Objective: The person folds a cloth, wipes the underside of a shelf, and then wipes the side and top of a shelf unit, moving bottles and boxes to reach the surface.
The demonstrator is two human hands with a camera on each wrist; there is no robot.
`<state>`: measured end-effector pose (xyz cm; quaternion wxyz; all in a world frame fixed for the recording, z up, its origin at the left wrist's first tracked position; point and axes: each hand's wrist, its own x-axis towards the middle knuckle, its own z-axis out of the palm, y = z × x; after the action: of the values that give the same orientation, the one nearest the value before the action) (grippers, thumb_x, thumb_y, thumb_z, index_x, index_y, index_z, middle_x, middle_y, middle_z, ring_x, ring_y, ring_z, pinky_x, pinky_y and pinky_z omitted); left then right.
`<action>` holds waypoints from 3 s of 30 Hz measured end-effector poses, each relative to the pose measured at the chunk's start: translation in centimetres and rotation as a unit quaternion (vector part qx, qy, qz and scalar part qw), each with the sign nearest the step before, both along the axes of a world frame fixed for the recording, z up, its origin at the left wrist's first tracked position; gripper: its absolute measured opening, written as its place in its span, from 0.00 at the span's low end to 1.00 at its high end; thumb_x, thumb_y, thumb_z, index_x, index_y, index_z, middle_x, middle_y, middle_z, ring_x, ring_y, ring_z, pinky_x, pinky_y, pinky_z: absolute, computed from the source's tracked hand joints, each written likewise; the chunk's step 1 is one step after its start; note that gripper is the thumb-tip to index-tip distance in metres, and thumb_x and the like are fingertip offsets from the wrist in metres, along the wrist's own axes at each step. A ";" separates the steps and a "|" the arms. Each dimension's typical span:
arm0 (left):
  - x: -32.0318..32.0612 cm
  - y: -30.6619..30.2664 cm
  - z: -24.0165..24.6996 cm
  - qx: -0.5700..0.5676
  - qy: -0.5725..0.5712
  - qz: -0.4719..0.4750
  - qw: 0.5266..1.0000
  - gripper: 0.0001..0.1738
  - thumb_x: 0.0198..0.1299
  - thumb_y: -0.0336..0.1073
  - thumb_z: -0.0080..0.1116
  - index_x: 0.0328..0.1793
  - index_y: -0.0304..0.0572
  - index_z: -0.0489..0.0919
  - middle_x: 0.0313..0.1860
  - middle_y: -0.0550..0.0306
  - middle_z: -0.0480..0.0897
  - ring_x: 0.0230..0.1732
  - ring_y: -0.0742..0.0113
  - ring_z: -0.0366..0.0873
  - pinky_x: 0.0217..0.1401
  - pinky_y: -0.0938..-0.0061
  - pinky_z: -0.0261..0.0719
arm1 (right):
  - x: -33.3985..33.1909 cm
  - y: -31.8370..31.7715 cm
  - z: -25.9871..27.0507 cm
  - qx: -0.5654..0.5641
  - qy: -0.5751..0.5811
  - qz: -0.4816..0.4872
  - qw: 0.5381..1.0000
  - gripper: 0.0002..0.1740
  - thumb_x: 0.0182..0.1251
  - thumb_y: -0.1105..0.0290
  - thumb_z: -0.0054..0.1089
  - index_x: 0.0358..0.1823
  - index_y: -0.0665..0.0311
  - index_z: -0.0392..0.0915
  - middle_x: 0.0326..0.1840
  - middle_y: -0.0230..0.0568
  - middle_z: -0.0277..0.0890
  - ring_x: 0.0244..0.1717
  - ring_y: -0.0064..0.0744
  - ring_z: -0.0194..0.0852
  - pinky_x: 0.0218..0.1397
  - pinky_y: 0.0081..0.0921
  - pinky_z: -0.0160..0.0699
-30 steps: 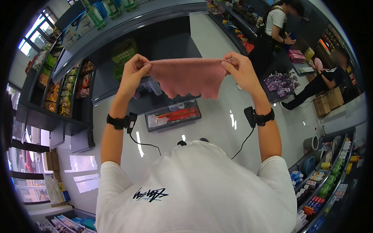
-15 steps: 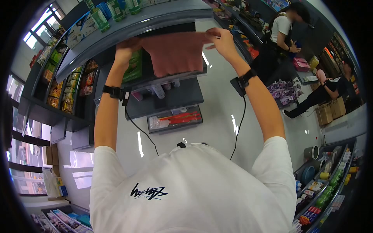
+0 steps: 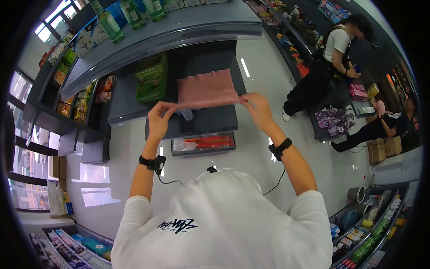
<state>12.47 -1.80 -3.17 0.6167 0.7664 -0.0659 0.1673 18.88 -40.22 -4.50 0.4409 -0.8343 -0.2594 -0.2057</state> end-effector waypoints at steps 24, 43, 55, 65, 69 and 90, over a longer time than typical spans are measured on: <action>17.9 1.3 -1.0 0.370 -0.007 0.093 0.924 0.05 0.61 0.29 0.67 0.35 0.34 0.83 0.28 0.44 0.84 0.34 0.44 0.86 0.42 0.53 0.81 | 17.6 3.5 -1.0 -0.029 0.166 -0.020 0.986 0.11 0.70 0.71 0.68 0.47 0.69 0.91 0.40 0.51 0.92 0.44 0.47 0.93 0.51 0.37 0.87; 22.0 -1.0 4.0 0.465 0.247 -0.189 0.829 0.31 0.50 0.43 0.82 0.57 0.36 0.85 0.44 0.48 0.90 0.43 0.55 0.88 0.51 0.64 0.85 | 18.8 5.2 4.2 -0.240 0.303 0.131 0.913 0.27 0.58 0.63 0.79 0.57 0.68 0.85 0.50 0.52 0.88 0.56 0.47 0.87 0.61 0.40 0.83; 14.4 -1.5 3.0 0.478 -0.119 -0.043 0.869 0.16 0.54 0.30 0.69 0.49 0.41 0.80 0.52 0.46 0.84 0.56 0.44 0.82 0.57 0.51 0.77 | 14.6 2.4 2.9 -0.146 0.032 0.113 0.982 0.17 0.62 0.80 0.67 0.53 0.62 0.85 0.53 0.43 0.87 0.57 0.49 0.84 0.65 0.46 0.77; 11.7 -1.4 5.7 0.526 -0.020 -0.143 0.838 0.22 0.56 0.38 0.69 0.58 0.44 0.84 0.55 0.50 0.82 0.68 0.48 0.76 0.71 0.51 0.72 | 11.7 1.4 5.4 -0.237 -0.037 0.124 0.963 0.22 0.57 0.74 0.70 0.56 0.59 0.85 0.66 0.39 0.83 0.68 0.50 0.76 0.78 0.45 0.70; 11.8 -4.6 3.3 0.424 -0.073 -0.142 0.892 0.28 0.71 0.49 0.65 0.69 0.39 0.80 0.71 0.43 0.80 0.81 0.41 0.68 0.83 0.46 0.64 | 10.2 4.3 4.9 -0.229 -0.013 0.185 0.955 0.22 0.73 0.65 0.66 0.66 0.62 0.82 0.75 0.48 0.77 0.78 0.53 0.70 0.83 0.49 0.66; 12.3 -1.1 2.2 0.287 0.106 -0.004 0.952 0.30 0.71 0.36 0.63 0.79 0.39 0.74 0.78 0.35 0.74 0.80 0.34 0.68 0.83 0.50 0.66 | 11.6 2.0 3.4 -0.056 0.086 0.068 0.992 0.21 0.81 0.75 0.56 0.72 0.70 0.77 0.70 0.59 0.80 0.68 0.64 0.80 0.72 0.48 0.79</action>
<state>24.74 -2.93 -0.93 0.3746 0.9242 -0.0485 0.0566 30.44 -38.25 -1.15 0.4270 -0.8528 -0.2875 -0.0880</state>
